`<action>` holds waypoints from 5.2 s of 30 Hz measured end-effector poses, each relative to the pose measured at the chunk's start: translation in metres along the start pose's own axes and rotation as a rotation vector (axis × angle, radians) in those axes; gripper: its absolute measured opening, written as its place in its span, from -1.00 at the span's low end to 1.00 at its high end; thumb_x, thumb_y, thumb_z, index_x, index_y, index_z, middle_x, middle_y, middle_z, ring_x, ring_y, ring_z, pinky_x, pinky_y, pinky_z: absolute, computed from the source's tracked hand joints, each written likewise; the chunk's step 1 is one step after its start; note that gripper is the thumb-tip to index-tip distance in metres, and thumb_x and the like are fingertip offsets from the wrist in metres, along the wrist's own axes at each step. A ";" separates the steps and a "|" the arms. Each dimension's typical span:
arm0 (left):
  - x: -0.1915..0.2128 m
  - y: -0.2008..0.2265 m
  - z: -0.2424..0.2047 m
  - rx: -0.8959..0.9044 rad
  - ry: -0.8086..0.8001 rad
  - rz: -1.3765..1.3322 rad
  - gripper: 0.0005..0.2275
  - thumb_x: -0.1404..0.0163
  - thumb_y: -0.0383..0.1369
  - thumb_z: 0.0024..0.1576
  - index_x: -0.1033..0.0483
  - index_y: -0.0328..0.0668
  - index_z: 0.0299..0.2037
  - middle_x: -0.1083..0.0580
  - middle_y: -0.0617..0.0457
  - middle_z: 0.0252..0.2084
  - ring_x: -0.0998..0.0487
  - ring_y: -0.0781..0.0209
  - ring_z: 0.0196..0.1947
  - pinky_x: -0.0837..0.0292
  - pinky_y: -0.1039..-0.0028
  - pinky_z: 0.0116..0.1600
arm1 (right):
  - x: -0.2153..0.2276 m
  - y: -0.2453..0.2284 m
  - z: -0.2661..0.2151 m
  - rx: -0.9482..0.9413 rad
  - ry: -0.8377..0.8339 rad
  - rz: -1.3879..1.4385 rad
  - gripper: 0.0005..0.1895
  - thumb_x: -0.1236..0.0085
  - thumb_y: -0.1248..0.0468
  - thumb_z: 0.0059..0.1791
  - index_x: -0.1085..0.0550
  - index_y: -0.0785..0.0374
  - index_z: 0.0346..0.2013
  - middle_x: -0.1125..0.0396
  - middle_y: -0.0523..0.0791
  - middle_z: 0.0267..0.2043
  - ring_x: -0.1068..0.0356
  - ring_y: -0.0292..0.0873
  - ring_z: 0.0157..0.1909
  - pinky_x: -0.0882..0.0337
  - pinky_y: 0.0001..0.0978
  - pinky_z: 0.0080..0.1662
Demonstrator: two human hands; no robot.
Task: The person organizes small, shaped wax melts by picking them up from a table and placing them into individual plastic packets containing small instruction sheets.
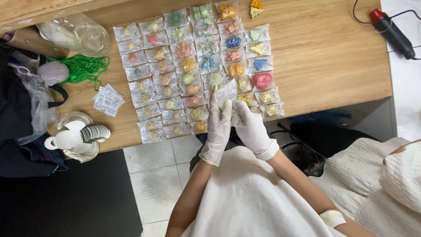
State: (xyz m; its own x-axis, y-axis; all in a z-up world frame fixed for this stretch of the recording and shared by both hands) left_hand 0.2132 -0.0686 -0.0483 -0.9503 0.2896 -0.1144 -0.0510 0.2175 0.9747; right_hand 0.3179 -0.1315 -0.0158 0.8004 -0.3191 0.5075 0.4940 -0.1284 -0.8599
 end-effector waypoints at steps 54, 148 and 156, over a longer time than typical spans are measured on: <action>0.038 0.006 0.024 -0.173 0.144 0.640 -0.55 0.03 -0.65 0.21 -0.44 0.08 0.25 -0.36 -0.04 0.02 -0.51 0.01 -0.01 -0.47 0.28 0.06 | -0.030 -0.031 0.036 -0.049 0.113 -0.598 -0.74 -0.28 0.25 -0.08 -0.50 0.11 -0.11 -0.38 -0.10 -0.31 -0.43 -0.01 -0.30 -0.40 -0.14 -0.32; 0.089 -0.032 -0.089 0.459 0.691 -1.007 -0.43 -0.17 0.04 0.05 -0.44 -0.01 0.23 -0.39 -0.16 0.26 -0.46 -0.16 0.26 -0.50 -0.05 0.15 | 0.051 0.236 0.223 0.203 -0.259 -0.572 -0.65 -0.28 0.26 -0.01 -0.58 0.10 0.09 -0.41 -0.01 0.15 -0.34 0.11 0.13 -0.34 -0.09 0.14; 0.088 -0.026 -0.090 0.463 0.678 -0.998 -0.43 -0.18 0.02 0.06 -0.43 -0.05 0.22 -0.38 -0.23 0.27 -0.44 -0.19 0.26 -0.52 -0.04 0.16 | 0.042 0.235 0.259 0.160 -0.164 -0.427 -0.54 -0.12 0.44 0.02 -0.49 0.11 0.22 -0.31 0.04 0.30 -0.27 0.11 0.27 -0.29 -0.21 0.28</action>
State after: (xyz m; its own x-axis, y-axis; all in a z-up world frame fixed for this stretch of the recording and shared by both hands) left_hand 0.1037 -0.1324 -0.0662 -0.5357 -0.6822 -0.4976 -0.8435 0.4055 0.3523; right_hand 0.5557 0.0681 -0.1818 0.5510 -0.1152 0.8265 0.8260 -0.0656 -0.5598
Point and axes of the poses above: each hand's wrist, its own z-axis towards the middle knuckle, its own x-axis out of the back of the hand, y = z × x, the point moved 3 cm from there along z, towards the middle knuckle
